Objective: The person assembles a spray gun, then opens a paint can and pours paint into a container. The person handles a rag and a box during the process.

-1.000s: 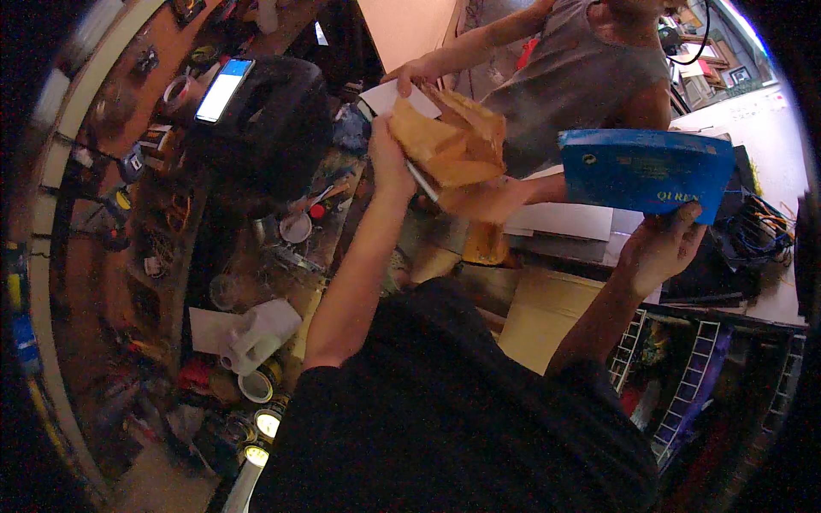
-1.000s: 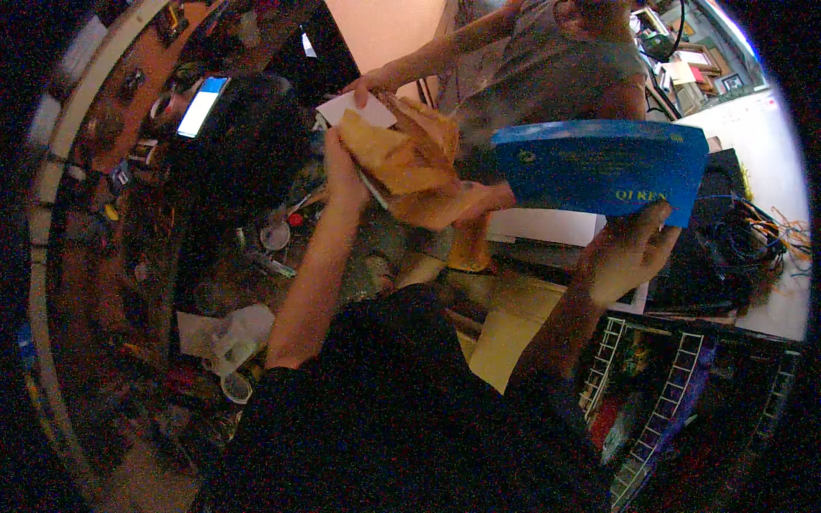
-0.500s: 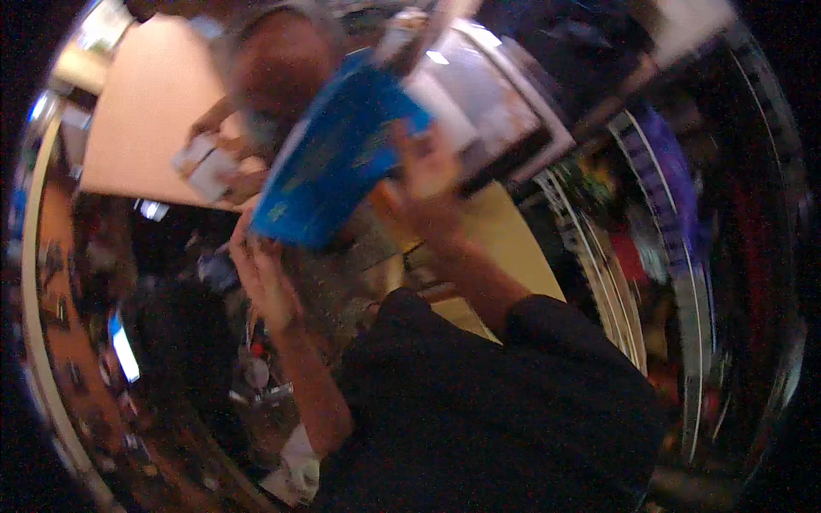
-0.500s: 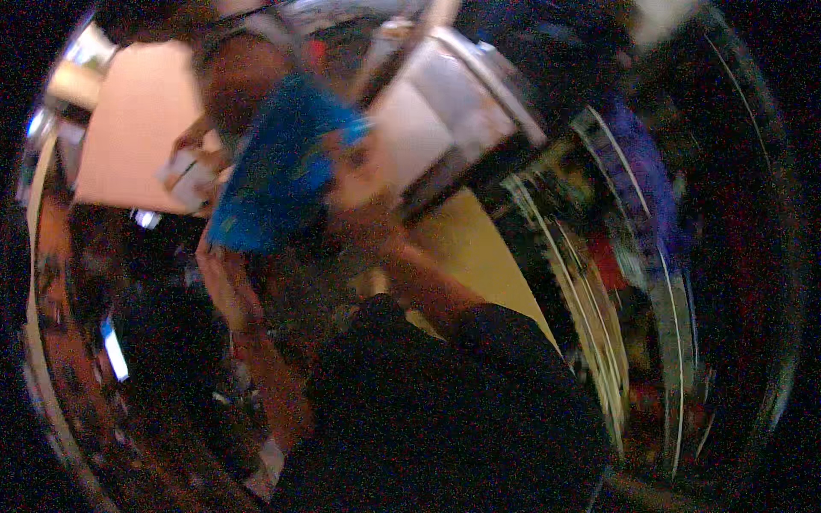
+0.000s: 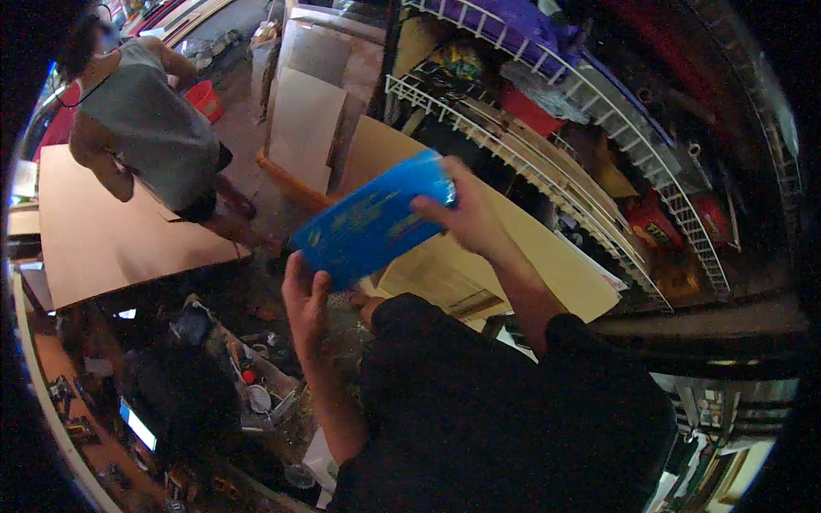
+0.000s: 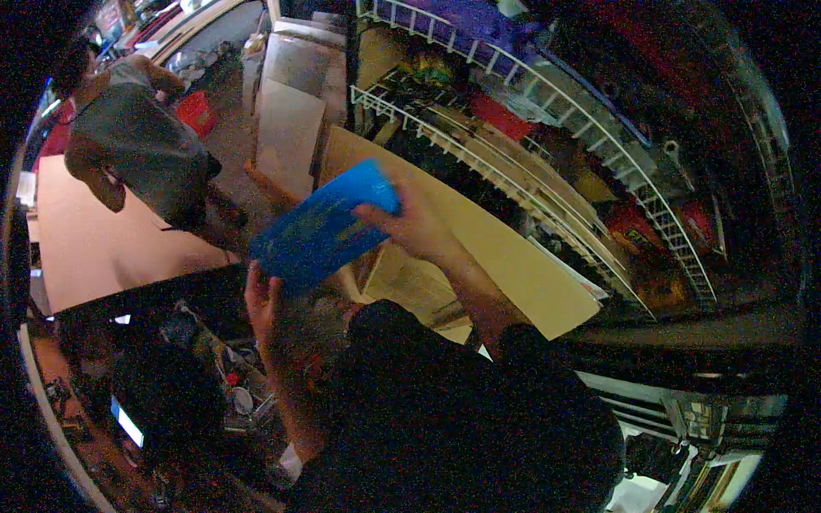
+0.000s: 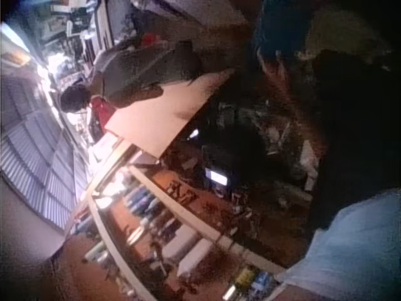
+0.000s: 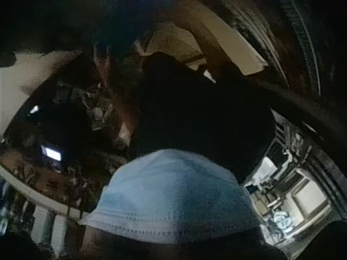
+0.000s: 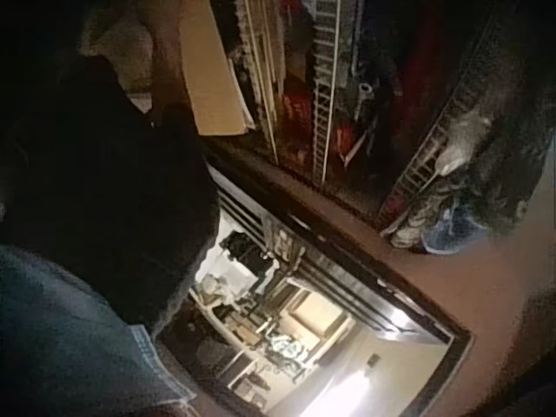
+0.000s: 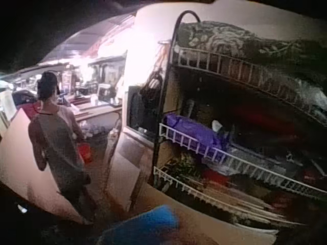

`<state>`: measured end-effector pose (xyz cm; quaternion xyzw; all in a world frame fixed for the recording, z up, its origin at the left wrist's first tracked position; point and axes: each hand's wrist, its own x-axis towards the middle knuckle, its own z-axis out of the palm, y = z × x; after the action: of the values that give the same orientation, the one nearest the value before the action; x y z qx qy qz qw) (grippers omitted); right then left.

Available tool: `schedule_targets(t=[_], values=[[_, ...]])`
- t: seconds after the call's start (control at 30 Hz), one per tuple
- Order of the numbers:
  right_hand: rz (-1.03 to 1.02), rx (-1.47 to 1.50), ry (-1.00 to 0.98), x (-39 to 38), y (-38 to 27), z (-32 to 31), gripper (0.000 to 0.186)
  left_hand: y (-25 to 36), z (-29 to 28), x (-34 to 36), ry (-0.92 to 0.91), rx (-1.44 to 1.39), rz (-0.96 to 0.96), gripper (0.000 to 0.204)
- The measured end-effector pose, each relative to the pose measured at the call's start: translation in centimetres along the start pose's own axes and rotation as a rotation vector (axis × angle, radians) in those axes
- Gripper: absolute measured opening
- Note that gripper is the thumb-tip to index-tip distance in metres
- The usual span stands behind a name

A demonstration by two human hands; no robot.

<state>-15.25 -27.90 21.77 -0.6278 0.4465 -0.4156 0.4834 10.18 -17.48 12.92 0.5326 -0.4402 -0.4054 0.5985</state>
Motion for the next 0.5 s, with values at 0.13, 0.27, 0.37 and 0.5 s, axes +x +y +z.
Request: schedule_targets(t=[0.13,0.27,0.37,0.5], values=[[0.077,0.362,0.731,-3.9,0.7,-8.2,0.028,1.1,4.4,-0.2,-0.181,-0.347,-0.091,0.034],[-0.149,0.475,1.323,-5.8,3.4,-14.8,0.033,-3.0,4.0,-1.4,-0.194,-0.25,-0.221,0.034],[-0.226,0.192,1.443,-6.9,4.5,-18.2,0.044,-5.6,3.3,-2.5,-0.193,-0.276,-0.333,0.033],[-0.164,-0.015,1.388,-6.2,7.3,-23.1,0.052,-8.9,3.0,-3.1,-0.184,-0.248,-0.416,0.032]])
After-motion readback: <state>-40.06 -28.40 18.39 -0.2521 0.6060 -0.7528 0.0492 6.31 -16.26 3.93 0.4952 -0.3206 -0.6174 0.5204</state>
